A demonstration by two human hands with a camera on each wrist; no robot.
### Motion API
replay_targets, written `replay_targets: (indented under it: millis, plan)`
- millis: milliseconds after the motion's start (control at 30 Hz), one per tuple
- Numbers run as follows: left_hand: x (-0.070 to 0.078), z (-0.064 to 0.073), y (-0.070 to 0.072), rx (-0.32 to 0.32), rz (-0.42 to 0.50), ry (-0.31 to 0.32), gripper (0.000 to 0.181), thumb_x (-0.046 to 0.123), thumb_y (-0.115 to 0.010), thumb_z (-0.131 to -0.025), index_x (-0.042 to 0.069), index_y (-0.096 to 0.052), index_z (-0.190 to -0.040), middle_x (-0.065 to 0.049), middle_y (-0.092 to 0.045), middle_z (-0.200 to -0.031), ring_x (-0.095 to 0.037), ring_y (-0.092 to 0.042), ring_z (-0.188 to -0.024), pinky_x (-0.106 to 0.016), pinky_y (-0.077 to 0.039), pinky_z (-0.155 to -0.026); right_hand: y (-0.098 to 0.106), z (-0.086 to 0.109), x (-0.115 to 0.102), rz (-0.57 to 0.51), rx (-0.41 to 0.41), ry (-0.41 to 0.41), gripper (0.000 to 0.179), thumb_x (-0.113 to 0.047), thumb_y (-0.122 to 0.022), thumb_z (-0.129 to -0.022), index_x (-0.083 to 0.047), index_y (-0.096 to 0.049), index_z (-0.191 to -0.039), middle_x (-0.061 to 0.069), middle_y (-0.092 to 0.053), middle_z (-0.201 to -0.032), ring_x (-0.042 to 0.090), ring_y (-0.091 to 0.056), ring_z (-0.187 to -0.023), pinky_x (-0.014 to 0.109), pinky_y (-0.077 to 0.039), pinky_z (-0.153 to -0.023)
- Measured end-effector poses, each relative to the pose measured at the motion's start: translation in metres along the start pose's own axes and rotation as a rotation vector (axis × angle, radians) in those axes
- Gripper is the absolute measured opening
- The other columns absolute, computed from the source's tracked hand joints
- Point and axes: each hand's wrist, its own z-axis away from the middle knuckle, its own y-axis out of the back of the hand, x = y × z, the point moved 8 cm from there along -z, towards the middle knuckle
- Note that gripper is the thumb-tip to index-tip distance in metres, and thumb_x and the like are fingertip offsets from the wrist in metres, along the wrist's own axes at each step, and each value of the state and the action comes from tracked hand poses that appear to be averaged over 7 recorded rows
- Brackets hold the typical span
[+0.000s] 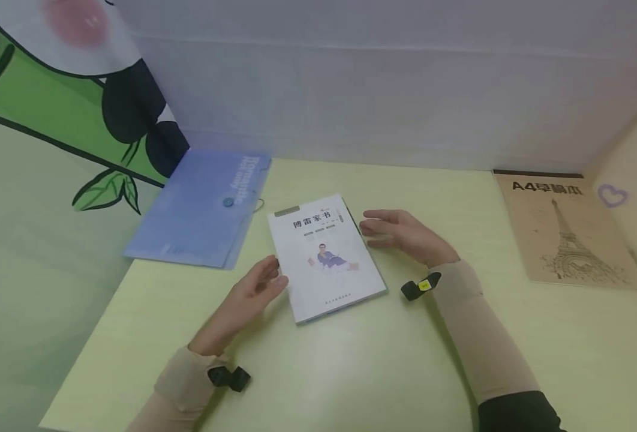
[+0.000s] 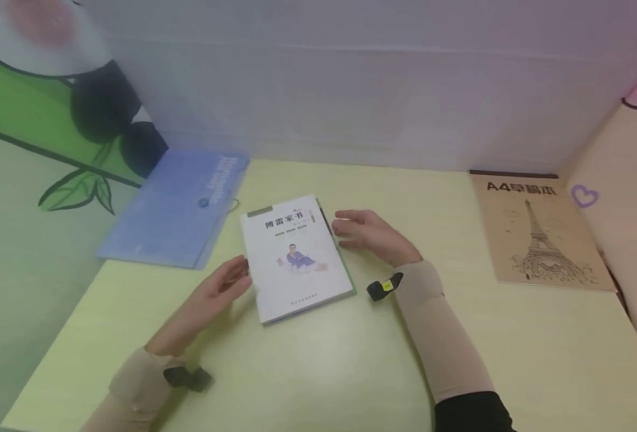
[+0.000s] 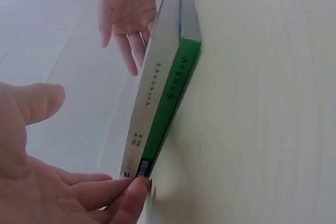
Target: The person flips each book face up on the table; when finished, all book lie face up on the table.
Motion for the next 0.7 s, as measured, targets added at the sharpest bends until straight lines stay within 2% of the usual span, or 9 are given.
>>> replay_targets:
  millis: [167,367,467,700]
  plan:
    - [0.007,-0.011,-0.004,0.003,-0.050,-0.037,0.081,0.043,-0.062,-0.113,0.006,-0.023,-0.174,-0.019,-0.037,-0.175,-0.042,-0.039,-0.160,-0.061,-0.033,-0.128,-0.003,0.002,0.006,0.040,-0.016,-0.015,0.071,-0.033,-0.065,-0.111,0.001,-0.038,-0.168,0.012,-0.052,-0.166,0.033,-0.055,-0.151,0.048,-0.045,-0.124]
    - [0.007,-0.026,-0.009,-0.031,-0.061,0.009,0.092,0.051,-0.065,-0.110,0.006,-0.019,-0.175,-0.017,-0.037,-0.175,-0.039,-0.036,-0.162,-0.058,-0.032,-0.129,-0.002,0.012,0.015,0.094,0.015,-0.035,0.077,-0.041,-0.066,-0.108,-0.001,-0.038,-0.168,0.011,-0.047,-0.171,0.032,-0.050,-0.154,0.053,-0.036,-0.129]
    - [0.007,-0.030,-0.006,-0.044,-0.084,0.028,0.096,0.052,-0.066,-0.109,0.004,-0.016,-0.175,-0.018,-0.035,-0.176,-0.039,-0.035,-0.163,-0.057,-0.031,-0.130,-0.008,0.018,0.018,0.105,0.025,-0.027,0.078,-0.040,-0.067,-0.108,0.000,-0.038,-0.168,0.014,-0.045,-0.172,0.034,-0.047,-0.157,0.053,-0.036,-0.129]
    - [0.014,-0.039,0.004,-0.092,-0.145,0.016,0.096,0.054,-0.067,-0.108,0.005,-0.019,-0.175,-0.020,-0.030,-0.178,-0.043,-0.033,-0.163,-0.061,-0.029,-0.130,-0.027,0.039,0.020,0.042,0.033,0.013,0.080,-0.033,-0.066,-0.108,0.006,-0.031,-0.168,0.022,-0.040,-0.173,0.040,-0.044,-0.158,0.055,-0.037,-0.127]
